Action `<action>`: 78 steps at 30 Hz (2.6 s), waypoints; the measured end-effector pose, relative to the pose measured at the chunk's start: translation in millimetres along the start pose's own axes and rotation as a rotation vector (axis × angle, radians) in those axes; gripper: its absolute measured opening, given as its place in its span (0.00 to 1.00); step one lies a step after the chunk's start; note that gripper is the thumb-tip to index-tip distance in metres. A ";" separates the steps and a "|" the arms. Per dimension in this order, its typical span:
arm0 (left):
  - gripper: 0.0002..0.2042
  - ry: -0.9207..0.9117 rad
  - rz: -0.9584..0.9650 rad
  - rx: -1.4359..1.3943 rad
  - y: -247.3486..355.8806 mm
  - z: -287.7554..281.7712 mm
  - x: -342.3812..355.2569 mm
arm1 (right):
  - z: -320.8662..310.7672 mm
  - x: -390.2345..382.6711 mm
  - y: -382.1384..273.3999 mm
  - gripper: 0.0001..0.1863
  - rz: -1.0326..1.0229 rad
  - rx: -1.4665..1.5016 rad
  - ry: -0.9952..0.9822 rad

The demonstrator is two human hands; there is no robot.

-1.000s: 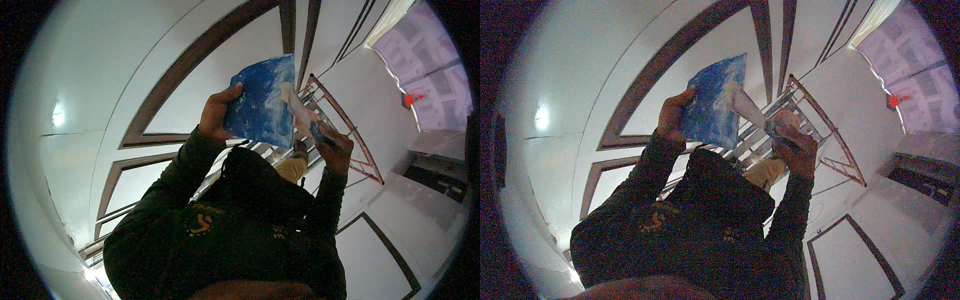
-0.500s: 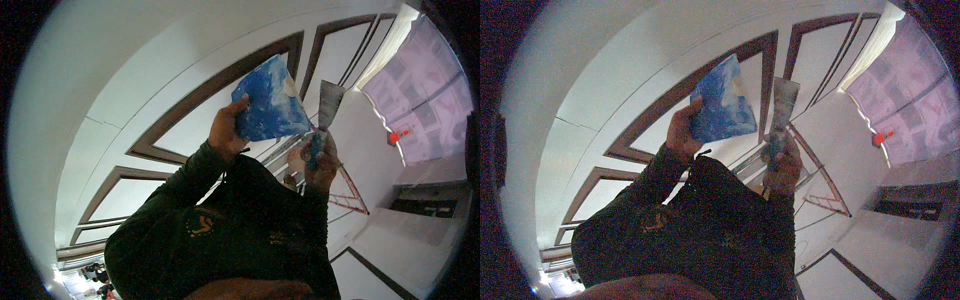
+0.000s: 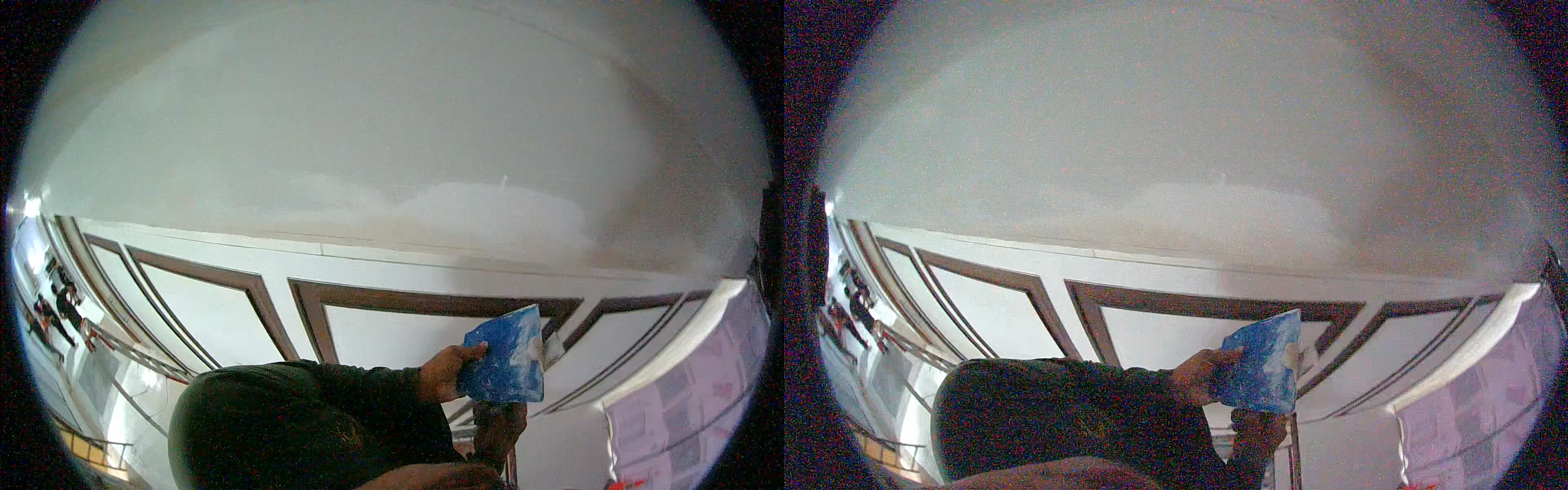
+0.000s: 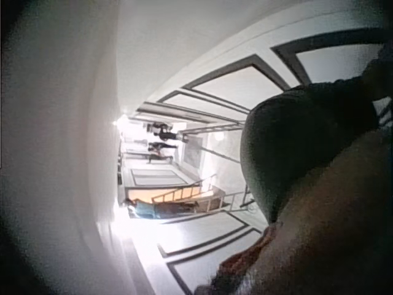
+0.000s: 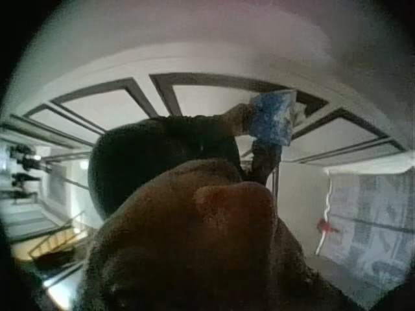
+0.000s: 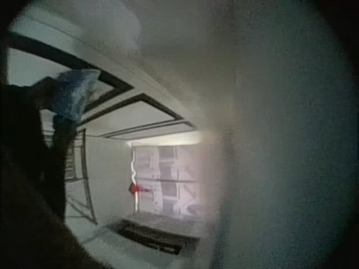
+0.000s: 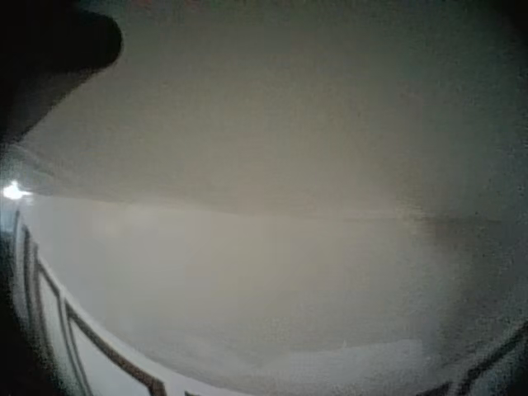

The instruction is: The person gathers plaster compound onto a handheld board using a putty knife and applies the compound along the ceiling seam and edges using their fingers.

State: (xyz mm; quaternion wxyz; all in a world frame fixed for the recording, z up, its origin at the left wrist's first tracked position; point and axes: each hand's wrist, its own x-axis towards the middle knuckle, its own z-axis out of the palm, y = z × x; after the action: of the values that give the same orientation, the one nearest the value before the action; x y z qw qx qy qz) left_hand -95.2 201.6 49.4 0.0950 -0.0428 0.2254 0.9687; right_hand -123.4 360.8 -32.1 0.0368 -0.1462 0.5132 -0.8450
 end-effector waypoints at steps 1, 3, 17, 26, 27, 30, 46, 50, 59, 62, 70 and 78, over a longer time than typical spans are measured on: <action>0.19 -0.002 0.034 0.009 3.5 3.5 -2.9 | -1.3 2.8 1.2 0.25 0.016 0.015 -0.018; 0.19 0.047 0.135 0.061 9.8 11.9 -6.6 | -5.3 10.1 1.3 0.23 0.044 0.035 -0.045; 0.17 0.117 0.296 -0.025 74.4 -88.7 -0.4 | -5.5 57.2 102.1 0.19 0.236 0.105 -0.019; 0.15 0.134 0.316 0.034 83.1 -86.5 -28.8 | 20.4 37.0 -4.1 0.25 -0.020 0.117 -0.010; 0.14 0.126 0.319 0.023 88.1 -79.5 -35.2 | 22.2 34.5 -13.2 0.25 -0.037 0.088 0.019; 0.14 0.100 0.274 0.006 94.3 -79.9 -40.9 | 26.9 28.5 -33.3 0.26 -0.228 -0.154 0.041; 0.22 -0.110 0.308 0.171 110.5 -48.1 -60.8 | 67.9 -7.5 -157.7 0.19 -0.700 -1.203 -0.114; 0.22 -0.135 0.263 0.169 108.2 -41.0 -65.7 | 78.0 -14.5 -162.6 0.16 -0.624 -1.195 -0.089; 0.21 -0.144 0.193 0.029 101.3 -32.9 -63.3 | 89.0 -8.5 -135.8 0.25 -0.320 -0.898 -0.028; 0.21 -0.175 0.129 0.034 100.1 -35.9 -66.0 | 89.7 -3.8 -113.4 0.22 -0.283 -0.848 -0.017; 0.20 -0.055 0.012 0.034 83.6 -45.8 -58.7 | 82.2 27.6 -47.9 0.19 -0.270 -0.681 -0.034; 0.19 -0.040 -0.062 -0.004 59.9 -51.1 -48.2 | 56.7 20.4 -4.9 0.17 0.392 -0.046 -0.018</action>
State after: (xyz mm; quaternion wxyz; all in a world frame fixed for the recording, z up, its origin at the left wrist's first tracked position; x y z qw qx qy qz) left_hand -58.3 118.3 35.3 0.1295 -0.0306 0.2199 0.9664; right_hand -126.3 310.2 0.8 0.2020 -0.0518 0.5507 -0.8082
